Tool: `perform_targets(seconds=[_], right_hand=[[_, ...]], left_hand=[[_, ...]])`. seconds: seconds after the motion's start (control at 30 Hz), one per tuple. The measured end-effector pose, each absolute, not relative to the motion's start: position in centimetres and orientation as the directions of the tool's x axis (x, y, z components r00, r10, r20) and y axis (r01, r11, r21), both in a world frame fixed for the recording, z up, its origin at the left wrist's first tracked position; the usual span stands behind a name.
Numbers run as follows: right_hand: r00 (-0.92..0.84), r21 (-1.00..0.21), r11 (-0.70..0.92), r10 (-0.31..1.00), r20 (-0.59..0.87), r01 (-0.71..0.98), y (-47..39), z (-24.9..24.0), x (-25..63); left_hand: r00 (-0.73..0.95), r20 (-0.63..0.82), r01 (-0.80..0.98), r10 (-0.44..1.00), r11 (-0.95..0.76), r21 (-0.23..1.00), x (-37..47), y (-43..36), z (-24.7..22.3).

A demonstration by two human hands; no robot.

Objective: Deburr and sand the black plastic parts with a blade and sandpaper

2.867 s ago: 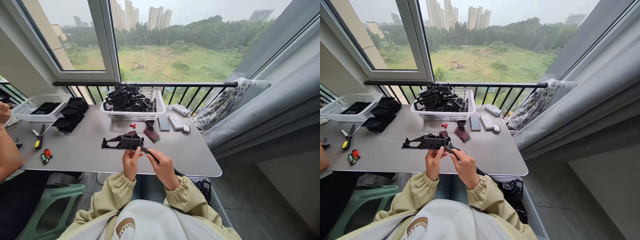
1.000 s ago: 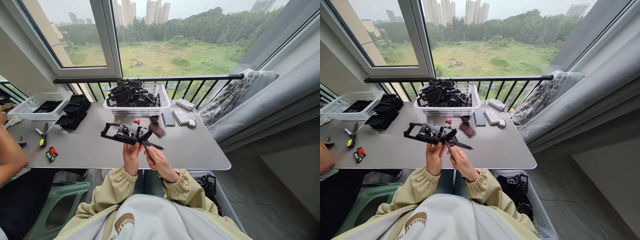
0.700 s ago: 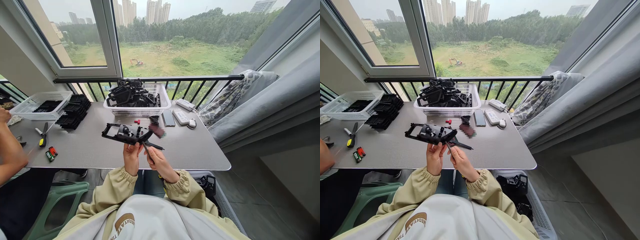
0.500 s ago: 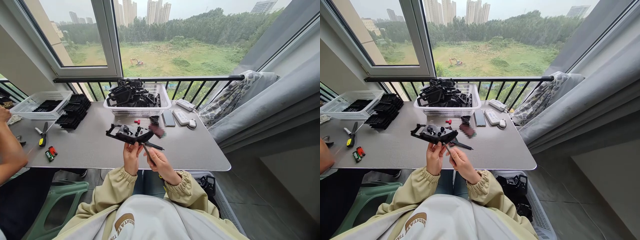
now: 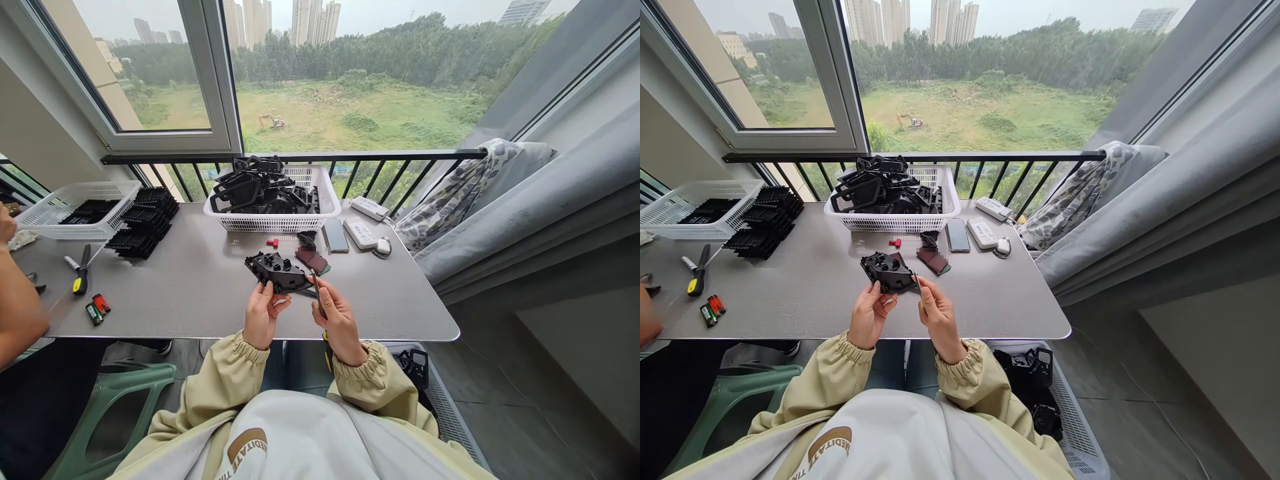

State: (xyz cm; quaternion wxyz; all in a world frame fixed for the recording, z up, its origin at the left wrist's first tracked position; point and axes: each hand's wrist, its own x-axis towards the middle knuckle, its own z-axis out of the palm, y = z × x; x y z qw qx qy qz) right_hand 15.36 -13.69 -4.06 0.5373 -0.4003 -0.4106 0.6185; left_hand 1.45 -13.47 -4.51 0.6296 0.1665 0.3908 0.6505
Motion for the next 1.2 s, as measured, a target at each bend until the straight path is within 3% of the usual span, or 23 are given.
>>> perform_targets(seconds=[0.47, 0.8, 1.03, 1.2], right_hand=[[-0.151, -0.938, -0.056, 0.989, -0.005, -0.341, -13.2, -5.1, 15.1], [-0.213, -0.966, -0.023, 0.976, 0.033, -0.257, -13.2, -5.9, 14.8], [-0.260, -0.986, 0.059, 0.961, 0.099, -0.157, -13.0, -6.0, 14.9], [-0.130, -0.979, 0.194, 0.974, 0.185, 0.064, -12.8, -5.7, 15.4]], left_hand=[[-0.166, -0.287, -0.703, 0.943, 0.091, 0.706, 2.0, -13.4, -4.0], [-0.180, -0.335, -0.706, 0.925, 0.116, 0.699, 2.2, -13.1, -4.2], [-0.173, -0.330, -0.652, 0.928, 0.143, 0.745, 2.3, -13.1, -4.5], [-0.298, -0.204, -0.570, 0.932, -0.002, 0.822, 2.7, -13.2, -5.4]])
